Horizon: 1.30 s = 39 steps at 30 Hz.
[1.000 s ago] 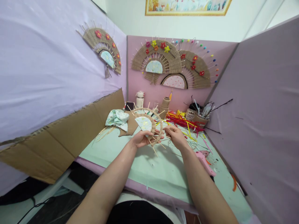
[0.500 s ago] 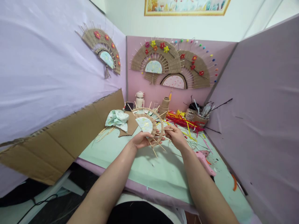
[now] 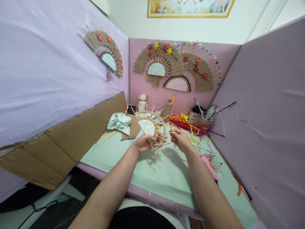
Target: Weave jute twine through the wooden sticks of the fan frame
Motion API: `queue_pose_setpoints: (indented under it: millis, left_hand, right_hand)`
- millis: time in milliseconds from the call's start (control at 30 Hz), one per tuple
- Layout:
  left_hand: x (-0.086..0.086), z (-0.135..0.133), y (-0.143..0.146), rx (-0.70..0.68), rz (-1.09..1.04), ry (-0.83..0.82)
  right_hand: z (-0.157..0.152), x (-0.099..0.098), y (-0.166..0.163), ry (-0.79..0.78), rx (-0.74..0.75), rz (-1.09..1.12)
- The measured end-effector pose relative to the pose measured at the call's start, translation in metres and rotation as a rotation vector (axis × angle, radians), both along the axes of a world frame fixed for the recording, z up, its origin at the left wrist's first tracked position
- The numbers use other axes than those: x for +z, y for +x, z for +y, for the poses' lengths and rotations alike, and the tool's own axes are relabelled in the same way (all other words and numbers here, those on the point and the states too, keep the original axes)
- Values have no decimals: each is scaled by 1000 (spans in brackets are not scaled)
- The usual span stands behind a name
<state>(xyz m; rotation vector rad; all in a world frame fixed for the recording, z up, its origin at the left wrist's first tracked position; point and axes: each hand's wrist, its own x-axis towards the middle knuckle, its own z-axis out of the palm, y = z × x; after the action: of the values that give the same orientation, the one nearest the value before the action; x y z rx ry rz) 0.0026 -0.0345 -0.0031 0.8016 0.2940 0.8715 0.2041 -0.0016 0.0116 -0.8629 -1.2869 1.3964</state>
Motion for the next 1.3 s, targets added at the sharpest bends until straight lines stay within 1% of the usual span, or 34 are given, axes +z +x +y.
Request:
queue_pose_setpoints:
  millis: [67, 133, 233, 300, 400, 533, 633, 700, 867, 967, 1033, 1133, 1233, 1300]
  left_hand:
    - [0, 0, 0, -2, 4, -6]
    - [1, 0, 0, -14, 2, -19]
    - [2, 0, 0, -32, -1, -42]
    - [2, 0, 0, -41, 5, -56]
    - [2, 1, -1, -59, 41, -73]
    - [-1, 2, -3, -90, 89, -77]
    - [-2, 3, -5, -132, 84, -82]
    - [-3, 3, -5, -156, 80, -67]
    - [-3, 0, -6, -189, 92, 49]
    - [0, -3, -6, -229, 101, 121]
    - [1, -5, -6, -243, 105, 148]
    - [1, -7, -6, -244, 105, 157]
    - [1, -6, -6, -230, 107, 157]
    - [1, -6, -5, -216, 117, 155]
  right_hand:
    - [1, 2, 3, 25, -58, 15]
    - [2, 4, 6, 100, -161, -4]
    - [0, 8, 10, 296, -351, -105]
    - [-3, 12, 12, 424, -437, -175]
    - [-7, 15, 13, 515, -461, -211]
    - [-8, 16, 13, 529, -421, -203]
    - [-6, 15, 15, 497, -395, -190]
    - [-5, 14, 17, 438, -331, -143]
    - [-5, 14, 19, 185, -10, 26]
    - [-7, 14, 14, 89, 111, 44]
    - [-10, 12, 8, 60, 140, 44]
    - [-13, 10, -2, 9, 124, 62]
    - [-15, 9, -10, -51, 96, 155]
    - [-16, 9, -13, -84, 116, 195]
